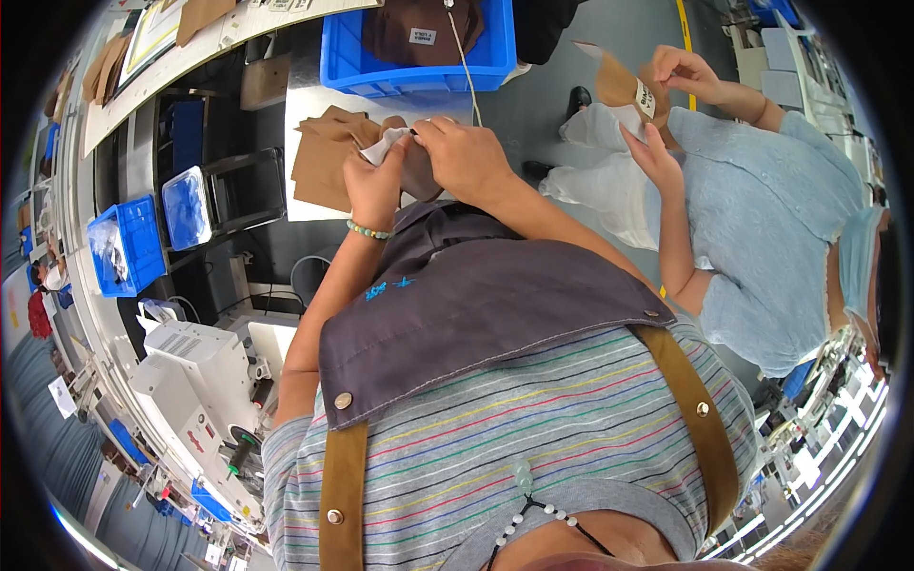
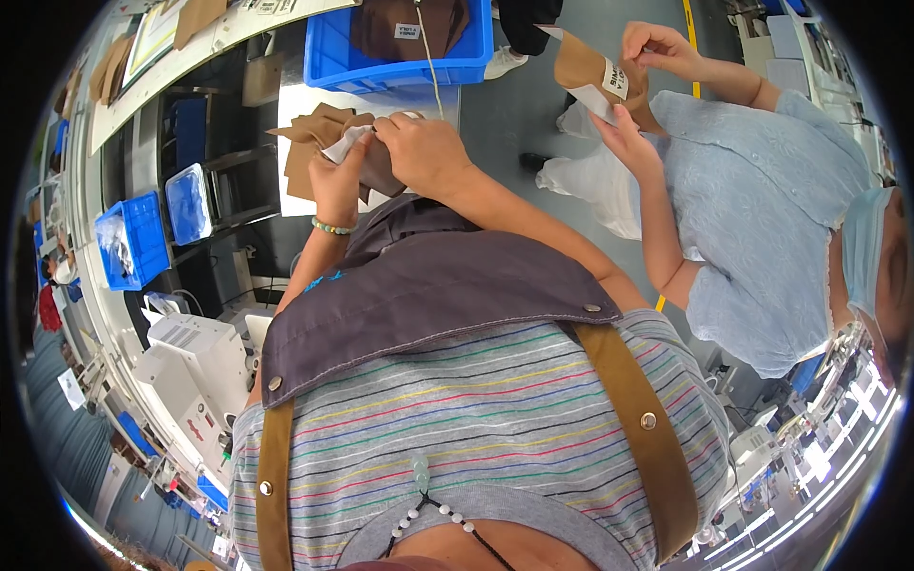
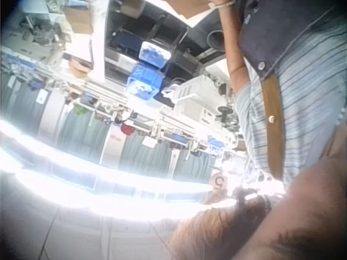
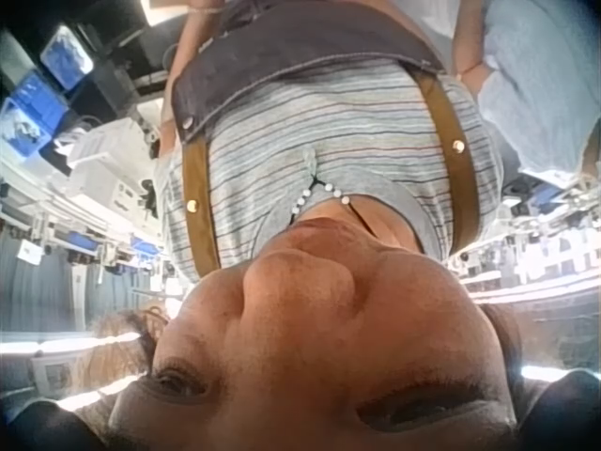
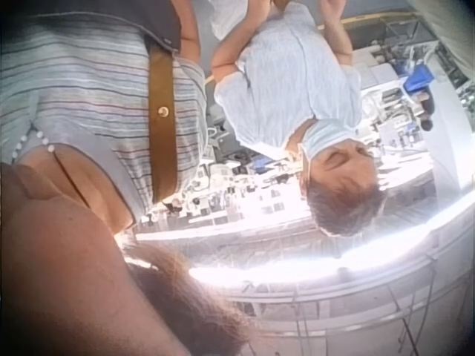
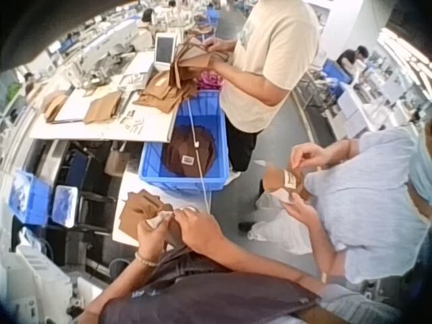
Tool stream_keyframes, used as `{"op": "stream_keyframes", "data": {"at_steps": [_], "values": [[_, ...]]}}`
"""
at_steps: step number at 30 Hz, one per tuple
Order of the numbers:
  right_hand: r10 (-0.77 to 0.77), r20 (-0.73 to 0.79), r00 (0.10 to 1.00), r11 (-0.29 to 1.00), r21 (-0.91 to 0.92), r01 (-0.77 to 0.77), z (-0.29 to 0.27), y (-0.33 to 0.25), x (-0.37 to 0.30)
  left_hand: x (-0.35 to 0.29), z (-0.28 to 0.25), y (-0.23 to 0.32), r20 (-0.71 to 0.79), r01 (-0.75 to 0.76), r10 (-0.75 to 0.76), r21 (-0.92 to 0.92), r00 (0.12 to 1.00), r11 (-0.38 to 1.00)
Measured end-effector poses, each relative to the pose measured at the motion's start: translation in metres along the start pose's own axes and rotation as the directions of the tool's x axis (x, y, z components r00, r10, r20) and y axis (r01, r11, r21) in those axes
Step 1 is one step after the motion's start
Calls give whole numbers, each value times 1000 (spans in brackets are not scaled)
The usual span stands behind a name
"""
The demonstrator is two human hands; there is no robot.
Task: Assembling components of a leather item by applying labels and protective layers to leather panels.
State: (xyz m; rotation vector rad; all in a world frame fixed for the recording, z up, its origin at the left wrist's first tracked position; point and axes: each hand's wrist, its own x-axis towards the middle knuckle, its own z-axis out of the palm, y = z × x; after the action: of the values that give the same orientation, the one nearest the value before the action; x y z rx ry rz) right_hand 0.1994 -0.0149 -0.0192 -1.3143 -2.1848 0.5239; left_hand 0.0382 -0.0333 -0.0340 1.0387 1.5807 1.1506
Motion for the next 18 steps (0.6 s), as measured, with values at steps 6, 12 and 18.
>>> {"op": "stream_keyframes", "data": {"at_steps": [6,12,18], "values": [[-2,-65,998,1000,3,3,4,-3,-1,-2,0,5,65,167,-156,-249,986,954],[-3,-27,1000,1000,19,3,0,-1,-1,-4,0,3,49,99,-92,-162,995,982],[146,-205,968,968,233,-97,1,10,4,-6,4,7,-8,166,-183,-389,983,906]]}}
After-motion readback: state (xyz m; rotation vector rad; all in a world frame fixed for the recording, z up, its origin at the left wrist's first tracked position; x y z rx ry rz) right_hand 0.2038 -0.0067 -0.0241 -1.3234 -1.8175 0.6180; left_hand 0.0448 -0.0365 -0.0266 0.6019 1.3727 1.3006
